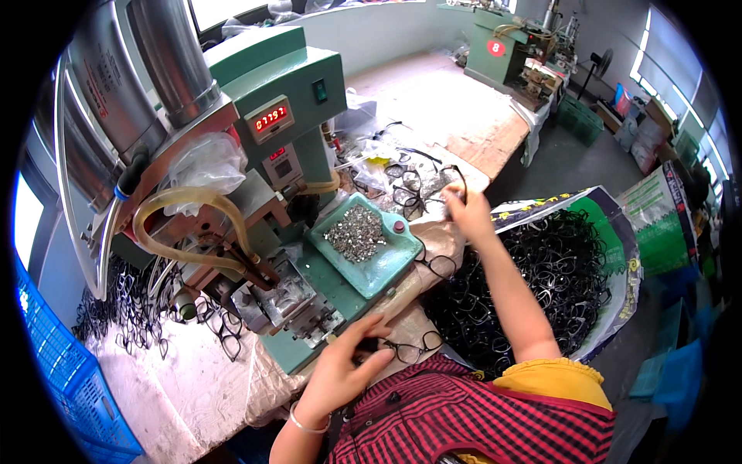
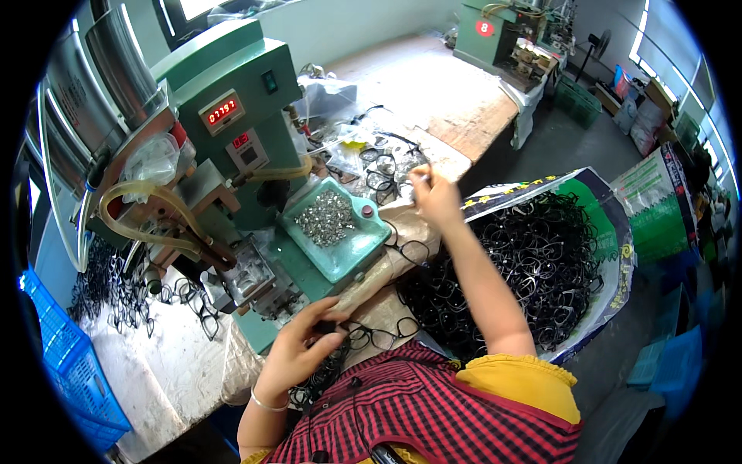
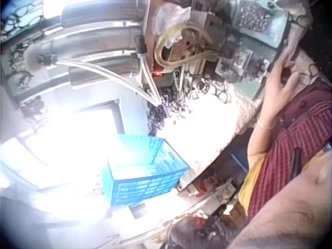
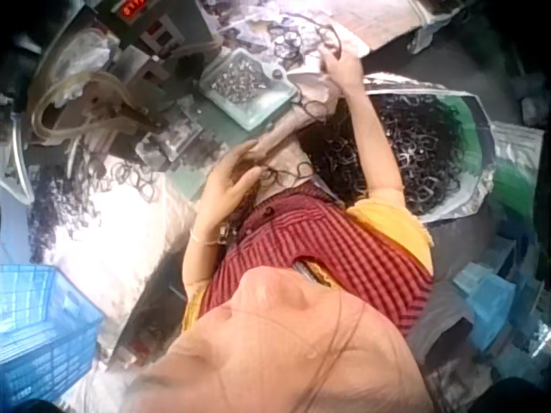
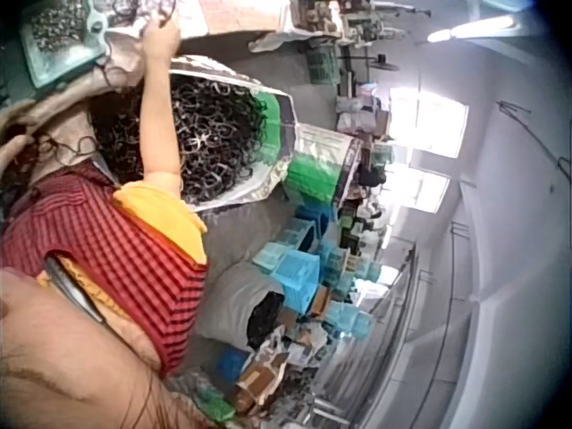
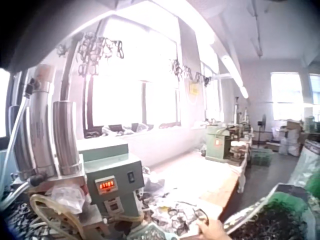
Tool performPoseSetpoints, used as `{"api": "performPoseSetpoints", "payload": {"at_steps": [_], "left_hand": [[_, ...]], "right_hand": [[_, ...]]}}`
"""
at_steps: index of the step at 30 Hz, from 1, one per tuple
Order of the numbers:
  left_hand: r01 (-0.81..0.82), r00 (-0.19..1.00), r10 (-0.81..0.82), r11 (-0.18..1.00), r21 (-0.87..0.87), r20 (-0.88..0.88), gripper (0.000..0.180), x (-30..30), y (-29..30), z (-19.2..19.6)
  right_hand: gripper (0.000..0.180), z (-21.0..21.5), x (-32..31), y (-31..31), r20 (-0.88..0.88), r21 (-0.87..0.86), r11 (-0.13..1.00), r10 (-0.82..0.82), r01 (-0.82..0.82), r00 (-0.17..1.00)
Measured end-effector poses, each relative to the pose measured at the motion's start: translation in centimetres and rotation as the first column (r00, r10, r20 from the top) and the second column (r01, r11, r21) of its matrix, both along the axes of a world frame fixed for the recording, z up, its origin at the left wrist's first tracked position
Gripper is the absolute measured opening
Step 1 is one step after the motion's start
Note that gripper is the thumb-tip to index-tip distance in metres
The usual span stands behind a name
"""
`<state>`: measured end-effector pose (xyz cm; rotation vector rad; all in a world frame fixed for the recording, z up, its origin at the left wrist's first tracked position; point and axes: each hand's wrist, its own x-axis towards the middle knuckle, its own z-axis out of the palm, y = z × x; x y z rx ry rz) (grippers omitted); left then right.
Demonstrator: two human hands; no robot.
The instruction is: The person assembles eyeglasses by inserting small metal components into the frame using a press machine. They repeatedly pick up frames, place them in the machine, and add components from a tray.
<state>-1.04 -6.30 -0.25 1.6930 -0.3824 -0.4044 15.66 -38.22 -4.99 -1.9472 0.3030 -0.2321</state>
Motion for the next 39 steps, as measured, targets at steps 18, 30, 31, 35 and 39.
{"api": "performPoseSetpoints", "payload": {"at_steps": [18,30,31,35,39], "left_hand": [[-0.408,0.91,0.392,0.906,-0.117,-0.134,0.02,-1.7,4.2,-3.9],[-0.377,0.64,0.122,0.91,0.171,0.759,0.09,2.3,-3.8,-0.6],[-0.367,0.643,0.124,0.916,0.162,0.756,0.104,2.6,-4.8,0.0],[-0.353,0.623,0.304,0.931,-0.088,0.721,0.118,3.3,-6.3,-1.3],[-0.441,0.543,0.378,0.888,-0.128,0.75,0.107,1.6,-4.9,-3.5]], "right_hand": [[0.023,-2.9,7.6,-7.5,0.363,-0.56,0.81,0.051,0.175,0.93],[0.022,7.4,-2.0,-1.6,0.418,0.74,0.601,-0.059,-0.302,0.906],[0.027,6.8,-3.2,-0.4,0.355,0.817,0.471,0.042,-0.332,0.934],[0.036,0.3,-6.1,5.2,0.34,0.915,0.08,0.37,-0.395,0.864],[0.04,-2.4,-6.0,10.5,0.465,0.88,-0.332,0.458,-0.34,0.757]]}}
